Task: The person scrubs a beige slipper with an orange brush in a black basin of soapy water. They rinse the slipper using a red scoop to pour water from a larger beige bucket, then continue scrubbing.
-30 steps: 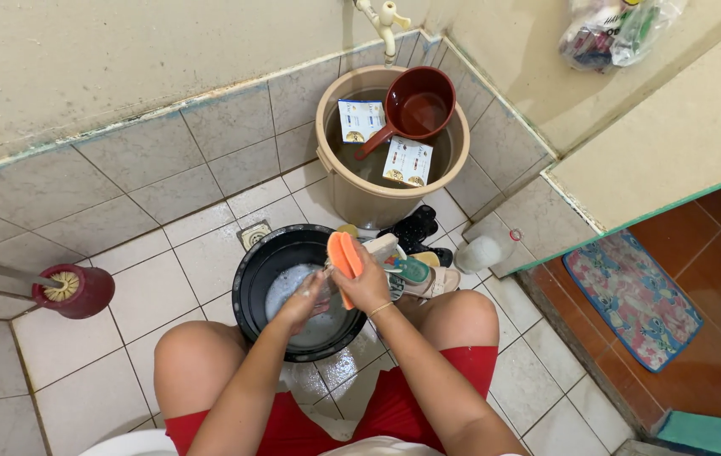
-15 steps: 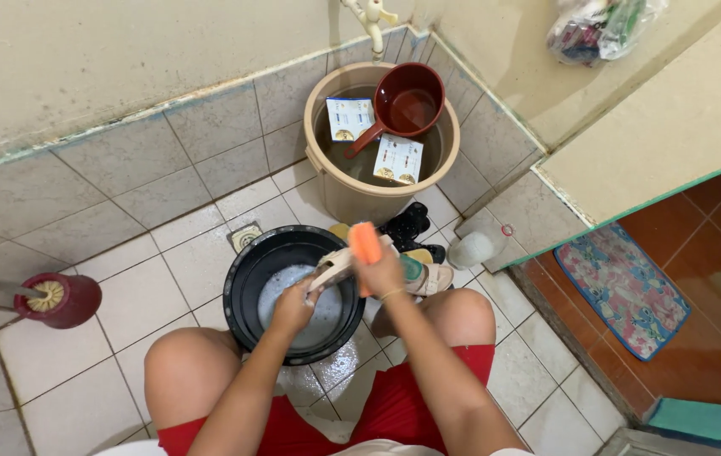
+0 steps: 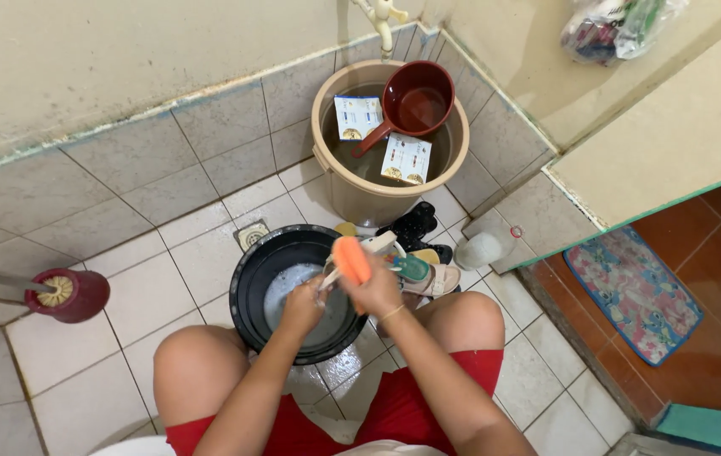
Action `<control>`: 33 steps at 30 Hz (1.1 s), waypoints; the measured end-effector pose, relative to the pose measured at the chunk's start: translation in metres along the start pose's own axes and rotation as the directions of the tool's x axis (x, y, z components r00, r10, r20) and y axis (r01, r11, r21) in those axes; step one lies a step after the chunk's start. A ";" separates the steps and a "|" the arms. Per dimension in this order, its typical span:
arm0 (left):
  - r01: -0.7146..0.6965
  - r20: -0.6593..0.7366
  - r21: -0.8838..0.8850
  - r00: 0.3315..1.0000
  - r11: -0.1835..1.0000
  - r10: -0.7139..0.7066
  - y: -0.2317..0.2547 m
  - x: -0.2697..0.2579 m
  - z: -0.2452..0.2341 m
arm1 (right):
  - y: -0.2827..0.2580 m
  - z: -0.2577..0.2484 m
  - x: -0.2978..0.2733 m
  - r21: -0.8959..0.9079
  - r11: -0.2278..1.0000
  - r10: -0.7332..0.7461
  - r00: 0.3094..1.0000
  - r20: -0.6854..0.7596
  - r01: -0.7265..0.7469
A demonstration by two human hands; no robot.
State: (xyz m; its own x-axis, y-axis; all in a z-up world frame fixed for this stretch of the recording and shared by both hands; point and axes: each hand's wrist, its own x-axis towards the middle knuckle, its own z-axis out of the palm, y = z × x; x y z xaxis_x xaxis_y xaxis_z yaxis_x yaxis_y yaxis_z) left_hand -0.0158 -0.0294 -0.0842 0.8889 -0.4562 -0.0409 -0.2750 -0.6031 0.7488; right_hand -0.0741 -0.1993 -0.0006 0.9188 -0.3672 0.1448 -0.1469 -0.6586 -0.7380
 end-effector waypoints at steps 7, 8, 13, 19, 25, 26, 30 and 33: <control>-0.037 -0.066 -0.072 0.997 0.997 0.033 -0.005 0.002 -0.010 | 0.058 -0.025 0.036 0.051 0.939 0.342 0.939 -0.013 -0.341; -0.053 -0.084 -0.066 0.995 0.996 0.047 -0.008 0.004 -0.015 | 0.069 -0.034 0.048 0.082 0.908 0.414 0.910 -0.010 -0.412; -0.146 -0.151 -0.109 0.980 0.983 0.129 -0.020 0.019 -0.018 | 0.079 -0.027 0.053 0.296 0.898 0.348 0.937 -0.021 -0.327; 0.039 -0.003 -0.185 0.999 0.982 -0.040 -0.011 0.009 -0.019 | 0.065 -0.001 0.052 0.279 0.902 0.346 0.938 -0.009 -0.330; 0.004 -0.021 -0.257 1.000 0.966 -0.009 -0.011 0.006 -0.015 | -0.011 0.023 0.004 -0.007 1.000 0.005 0.984 0.175 -0.004; 0.024 -0.013 -0.266 1.000 0.964 -0.028 -0.011 0.004 -0.016 | -0.008 0.016 0.011 0.010 0.995 0.098 0.985 0.142 -0.101; -0.055 -0.101 -0.203 0.994 0.978 0.035 -0.001 0.004 -0.020 | 0.021 -0.021 0.053 -0.008 0.928 0.372 0.928 0.015 -0.372; -0.020 -0.049 -0.229 0.999 0.973 0.009 0.005 0.007 -0.022 | 0.010 -0.007 0.038 -0.053 0.949 0.314 0.946 0.078 -0.310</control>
State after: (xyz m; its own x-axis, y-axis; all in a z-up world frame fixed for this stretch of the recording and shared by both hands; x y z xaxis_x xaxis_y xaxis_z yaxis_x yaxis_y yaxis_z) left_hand -0.0033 -0.0210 -0.0666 0.9033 -0.4290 -0.0021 -0.2012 -0.4279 0.8812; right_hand -0.0435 -0.2248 0.0021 0.8520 -0.5028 -0.1458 -0.4439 -0.5462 -0.7104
